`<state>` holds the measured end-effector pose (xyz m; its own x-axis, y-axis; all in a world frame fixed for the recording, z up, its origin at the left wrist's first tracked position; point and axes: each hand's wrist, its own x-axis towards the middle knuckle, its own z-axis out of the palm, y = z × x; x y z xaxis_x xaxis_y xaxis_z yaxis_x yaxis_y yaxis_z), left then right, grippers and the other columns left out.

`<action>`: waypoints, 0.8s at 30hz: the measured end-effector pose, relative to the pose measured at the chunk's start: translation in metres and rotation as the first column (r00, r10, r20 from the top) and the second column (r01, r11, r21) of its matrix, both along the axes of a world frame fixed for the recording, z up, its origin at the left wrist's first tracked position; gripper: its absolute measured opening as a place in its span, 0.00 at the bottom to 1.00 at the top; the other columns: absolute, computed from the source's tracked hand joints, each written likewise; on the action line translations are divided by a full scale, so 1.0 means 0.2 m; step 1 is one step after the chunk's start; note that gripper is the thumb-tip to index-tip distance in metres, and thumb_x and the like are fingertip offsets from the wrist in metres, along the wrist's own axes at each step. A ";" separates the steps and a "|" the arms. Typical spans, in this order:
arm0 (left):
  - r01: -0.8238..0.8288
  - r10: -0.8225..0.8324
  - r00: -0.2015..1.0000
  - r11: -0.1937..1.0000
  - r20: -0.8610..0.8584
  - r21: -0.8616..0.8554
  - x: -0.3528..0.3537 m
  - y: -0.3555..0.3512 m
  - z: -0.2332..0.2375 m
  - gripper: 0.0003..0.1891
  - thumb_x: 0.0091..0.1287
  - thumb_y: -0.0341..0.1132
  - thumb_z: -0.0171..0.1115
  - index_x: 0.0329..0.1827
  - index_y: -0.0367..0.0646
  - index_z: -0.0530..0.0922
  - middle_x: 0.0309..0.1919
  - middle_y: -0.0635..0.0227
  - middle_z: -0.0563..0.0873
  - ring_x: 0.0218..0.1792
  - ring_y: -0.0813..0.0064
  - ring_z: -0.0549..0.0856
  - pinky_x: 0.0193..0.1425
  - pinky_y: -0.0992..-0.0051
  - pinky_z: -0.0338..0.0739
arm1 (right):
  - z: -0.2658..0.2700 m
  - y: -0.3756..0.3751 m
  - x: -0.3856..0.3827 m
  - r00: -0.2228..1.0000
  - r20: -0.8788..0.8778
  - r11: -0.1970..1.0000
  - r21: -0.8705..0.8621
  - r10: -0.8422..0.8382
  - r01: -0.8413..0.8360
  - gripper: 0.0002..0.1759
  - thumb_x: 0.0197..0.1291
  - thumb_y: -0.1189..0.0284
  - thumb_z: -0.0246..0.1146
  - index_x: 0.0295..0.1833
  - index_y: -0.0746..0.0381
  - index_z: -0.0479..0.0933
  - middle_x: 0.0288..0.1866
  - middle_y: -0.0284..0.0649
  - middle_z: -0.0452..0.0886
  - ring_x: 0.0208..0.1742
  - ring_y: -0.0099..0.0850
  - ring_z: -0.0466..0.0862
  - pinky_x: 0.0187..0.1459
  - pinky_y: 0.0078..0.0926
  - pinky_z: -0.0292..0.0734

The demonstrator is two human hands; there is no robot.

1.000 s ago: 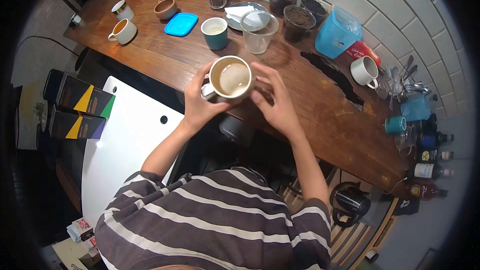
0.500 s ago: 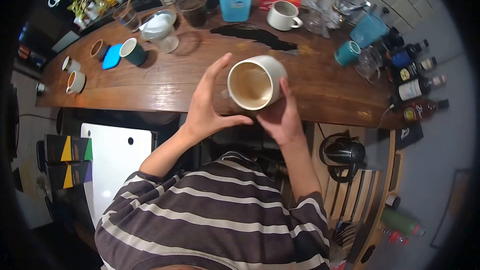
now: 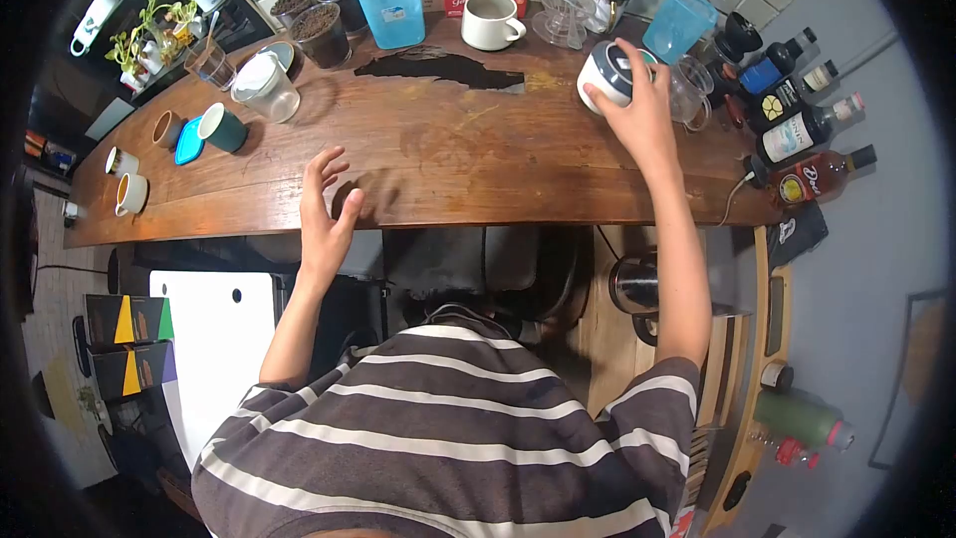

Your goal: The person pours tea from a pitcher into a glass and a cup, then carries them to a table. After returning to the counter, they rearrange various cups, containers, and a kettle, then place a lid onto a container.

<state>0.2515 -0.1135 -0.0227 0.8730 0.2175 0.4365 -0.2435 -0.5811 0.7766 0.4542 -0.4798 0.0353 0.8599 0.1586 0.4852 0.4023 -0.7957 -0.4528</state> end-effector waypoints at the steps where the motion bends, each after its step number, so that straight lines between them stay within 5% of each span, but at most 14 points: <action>1: -0.027 0.027 1.000 1.000 -0.010 -0.007 -0.01 0.01 0.00 0.32 0.66 0.38 0.70 0.71 0.39 0.68 0.65 0.56 0.75 0.60 0.59 0.80 0.67 0.60 0.72 | -0.04 0.00 0.02 1.000 0.009 1.000 -0.009 0.009 -0.009 0.42 0.52 0.56 0.78 0.74 0.44 0.69 0.65 0.59 0.67 0.66 0.57 0.75 0.64 0.47 0.74; 16: -0.220 0.220 0.975 0.975 0.003 0.007 -0.12 0.24 0.00 0.27 0.69 0.39 0.67 0.68 0.40 0.71 0.63 0.58 0.79 0.61 0.61 0.81 0.66 0.61 0.72 | -0.21 0.09 0.10 0.998 -0.052 1.000 0.003 -0.019 0.019 0.43 0.49 0.57 0.79 0.72 0.43 0.69 0.63 0.57 0.68 0.65 0.60 0.75 0.64 0.52 0.73; 24: -0.219 0.219 0.976 0.976 0.001 0.007 -0.13 0.28 0.02 0.24 0.71 0.36 0.64 0.68 0.39 0.71 0.63 0.57 0.80 0.61 0.63 0.81 0.67 0.63 0.73 | -0.22 0.17 0.11 0.998 -0.010 0.997 0.014 -0.069 0.069 0.48 0.45 0.61 0.82 0.65 0.58 0.59 0.61 0.57 0.69 0.60 0.59 0.76 0.61 0.53 0.73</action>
<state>0.2257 -0.0574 -0.0191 0.8045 0.4002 0.4388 -0.1102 -0.6255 0.7724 0.4770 -0.4468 -0.0094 0.8729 0.0916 0.4791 0.3421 -0.8152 -0.4674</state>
